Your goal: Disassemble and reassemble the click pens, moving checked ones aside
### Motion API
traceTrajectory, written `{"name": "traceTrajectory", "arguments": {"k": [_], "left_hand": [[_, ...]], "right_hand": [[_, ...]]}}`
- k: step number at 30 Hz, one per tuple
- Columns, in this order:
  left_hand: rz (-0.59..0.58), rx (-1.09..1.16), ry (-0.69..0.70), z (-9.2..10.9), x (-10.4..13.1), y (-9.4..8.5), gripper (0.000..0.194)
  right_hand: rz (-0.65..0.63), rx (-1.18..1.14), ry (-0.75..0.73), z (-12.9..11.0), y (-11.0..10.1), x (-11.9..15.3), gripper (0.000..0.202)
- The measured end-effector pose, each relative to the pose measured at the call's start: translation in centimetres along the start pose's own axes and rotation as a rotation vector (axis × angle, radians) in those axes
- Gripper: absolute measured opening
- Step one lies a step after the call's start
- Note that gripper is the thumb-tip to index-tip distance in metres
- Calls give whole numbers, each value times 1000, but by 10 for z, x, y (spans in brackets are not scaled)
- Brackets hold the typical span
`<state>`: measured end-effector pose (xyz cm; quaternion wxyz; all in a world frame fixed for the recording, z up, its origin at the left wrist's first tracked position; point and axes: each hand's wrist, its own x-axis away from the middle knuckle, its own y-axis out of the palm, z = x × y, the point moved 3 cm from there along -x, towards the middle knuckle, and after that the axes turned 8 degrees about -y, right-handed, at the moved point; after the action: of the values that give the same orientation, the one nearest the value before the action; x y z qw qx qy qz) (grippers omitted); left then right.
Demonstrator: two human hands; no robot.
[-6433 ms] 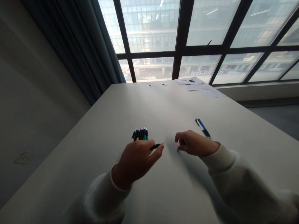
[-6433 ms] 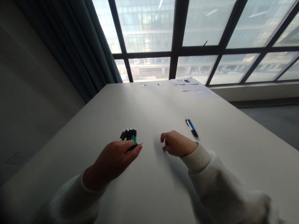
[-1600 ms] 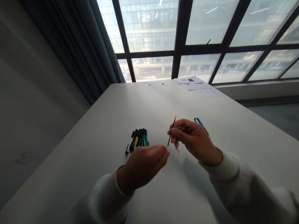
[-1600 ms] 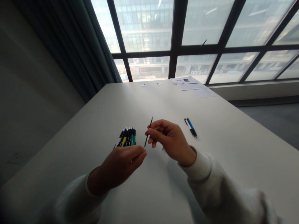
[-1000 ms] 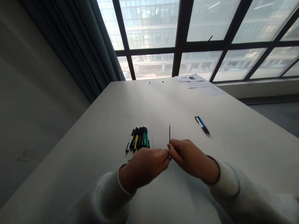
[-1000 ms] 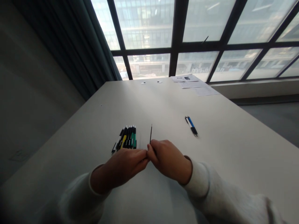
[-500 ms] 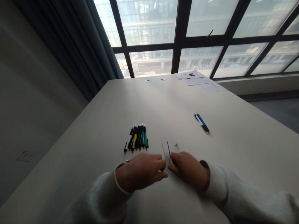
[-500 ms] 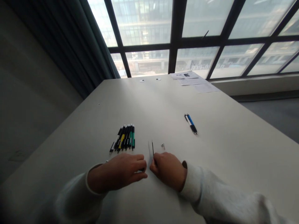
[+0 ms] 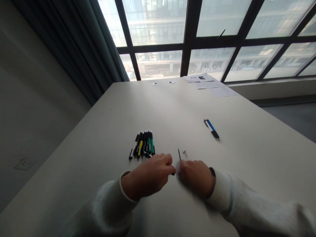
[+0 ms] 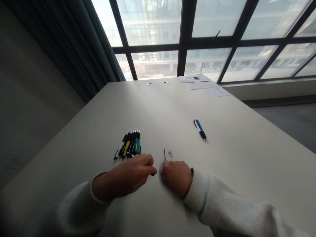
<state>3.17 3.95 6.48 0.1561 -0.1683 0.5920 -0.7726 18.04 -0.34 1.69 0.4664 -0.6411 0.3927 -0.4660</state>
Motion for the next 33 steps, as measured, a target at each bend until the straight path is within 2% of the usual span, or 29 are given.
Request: {"name": "traceTrajectory", "arguments": {"k": [3,6,9,12,14,19,23,33], "left_hand": [[174,-76,126,4,1,0,18],[356,-126,235,3,9,9,13],[423,-126,298,-3,17,26,10],[413,-102,328,-8,20,40,12],[397,-91,316,-11,20,44,16],[384,-29,272,-15,19,45,23],[384,-15,243,-18,19,50,28],[382,-52,208,-19,22,55,27]], "right_hand": [[53,5,-4,1,6,2,21],[190,-7,-41,5,16,9,25],[336,-36,-109,10,26,17,29],[417,-60,-170,14,29,21,30],[426,-70,-184,15,29,21,30],[416,-135,-225,13,24,18,26],[456,-181,-230,10,22,18,19],[524,-157,-199,6,21,19,23]]}}
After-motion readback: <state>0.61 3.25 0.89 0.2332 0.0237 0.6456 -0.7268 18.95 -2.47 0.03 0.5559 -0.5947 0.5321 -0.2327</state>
